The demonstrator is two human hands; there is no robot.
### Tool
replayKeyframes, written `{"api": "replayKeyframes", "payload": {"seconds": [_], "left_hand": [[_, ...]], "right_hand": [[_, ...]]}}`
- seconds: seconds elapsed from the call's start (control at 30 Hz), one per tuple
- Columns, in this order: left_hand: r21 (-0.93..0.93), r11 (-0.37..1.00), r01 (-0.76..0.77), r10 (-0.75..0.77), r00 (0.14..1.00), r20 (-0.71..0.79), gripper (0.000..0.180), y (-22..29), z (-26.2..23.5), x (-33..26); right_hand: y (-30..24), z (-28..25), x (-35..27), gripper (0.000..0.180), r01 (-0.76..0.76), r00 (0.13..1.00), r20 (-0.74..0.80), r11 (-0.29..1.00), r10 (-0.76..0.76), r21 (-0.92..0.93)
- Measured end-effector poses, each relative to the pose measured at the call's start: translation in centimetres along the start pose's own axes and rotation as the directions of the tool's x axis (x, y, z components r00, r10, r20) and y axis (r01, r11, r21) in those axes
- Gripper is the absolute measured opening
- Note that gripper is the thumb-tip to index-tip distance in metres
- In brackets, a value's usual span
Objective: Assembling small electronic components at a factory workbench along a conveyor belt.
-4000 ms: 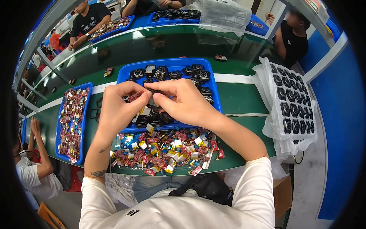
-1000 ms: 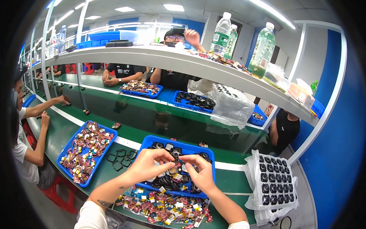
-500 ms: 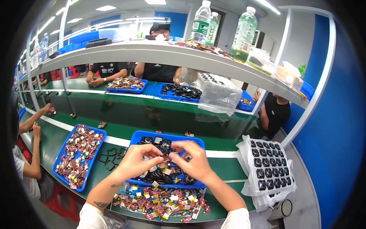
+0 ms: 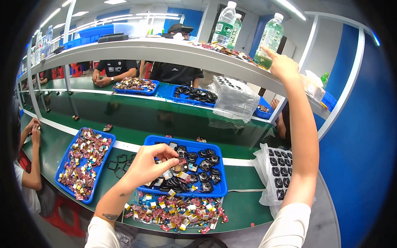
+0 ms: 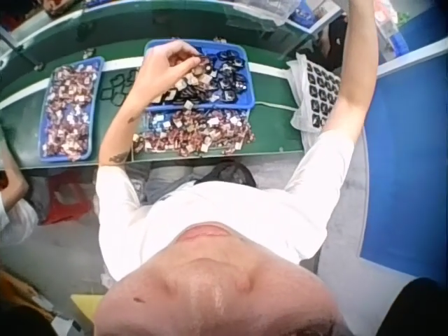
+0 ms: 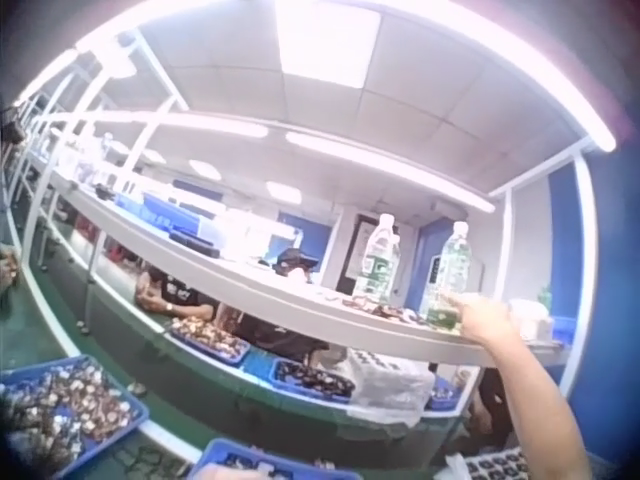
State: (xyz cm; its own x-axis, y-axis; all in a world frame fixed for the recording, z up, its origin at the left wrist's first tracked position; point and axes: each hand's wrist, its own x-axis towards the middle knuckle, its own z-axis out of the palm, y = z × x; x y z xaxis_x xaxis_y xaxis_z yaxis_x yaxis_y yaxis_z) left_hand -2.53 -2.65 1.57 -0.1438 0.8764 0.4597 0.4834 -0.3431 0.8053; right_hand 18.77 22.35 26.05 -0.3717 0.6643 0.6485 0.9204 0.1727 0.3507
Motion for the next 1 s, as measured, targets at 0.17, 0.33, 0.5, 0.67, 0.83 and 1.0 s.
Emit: {"api": "replayKeyframes", "payload": {"seconds": [0.17,0.33,0.5,0.67,0.83,1.0], "left_hand": [[-0.022,1.000,-0.016,0.016,1.000,-0.001,0.016,0.7,-0.5,-0.4],[-0.031,0.993,-0.110,0.109,0.993,-0.054,0.016,0.4,-0.9,-0.4],[-0.068,0.996,-0.065,0.064,0.998,-0.013,0.017,1.1,-1.2,-0.5],[-0.048,0.999,-0.004,0.002,1.000,-0.031,0.016,0.5,-1.2,-1.1],[-0.098,0.995,-0.027,0.029,0.999,0.021,0.016,0.1,0.3,-0.5],[-0.025,0.999,0.032,-0.030,0.998,0.052,0.014,-0.1,1.4,-0.2]], "right_hand": [[-0.2,1.4,0.8,0.071,0.116,0.993,-0.017,0.989,-0.115,0.095],[0.8,1.9,0.6,0.075,0.092,0.992,-0.085,0.994,-0.097,-0.056],[1.2,1.8,-1.6,0.070,0.052,0.993,-0.110,0.999,-0.053,-0.010],[-6.1,2.8,-13.6,0.022,0.470,0.880,-0.441,0.464,-0.178,0.750],[-12.2,4.5,-24.4,0.015,0.148,0.894,-0.159,-0.057,-0.418,0.987],[-13.4,7.3,-26.1,0.021,-0.280,0.864,0.098,-0.309,-0.493,0.909]]}}
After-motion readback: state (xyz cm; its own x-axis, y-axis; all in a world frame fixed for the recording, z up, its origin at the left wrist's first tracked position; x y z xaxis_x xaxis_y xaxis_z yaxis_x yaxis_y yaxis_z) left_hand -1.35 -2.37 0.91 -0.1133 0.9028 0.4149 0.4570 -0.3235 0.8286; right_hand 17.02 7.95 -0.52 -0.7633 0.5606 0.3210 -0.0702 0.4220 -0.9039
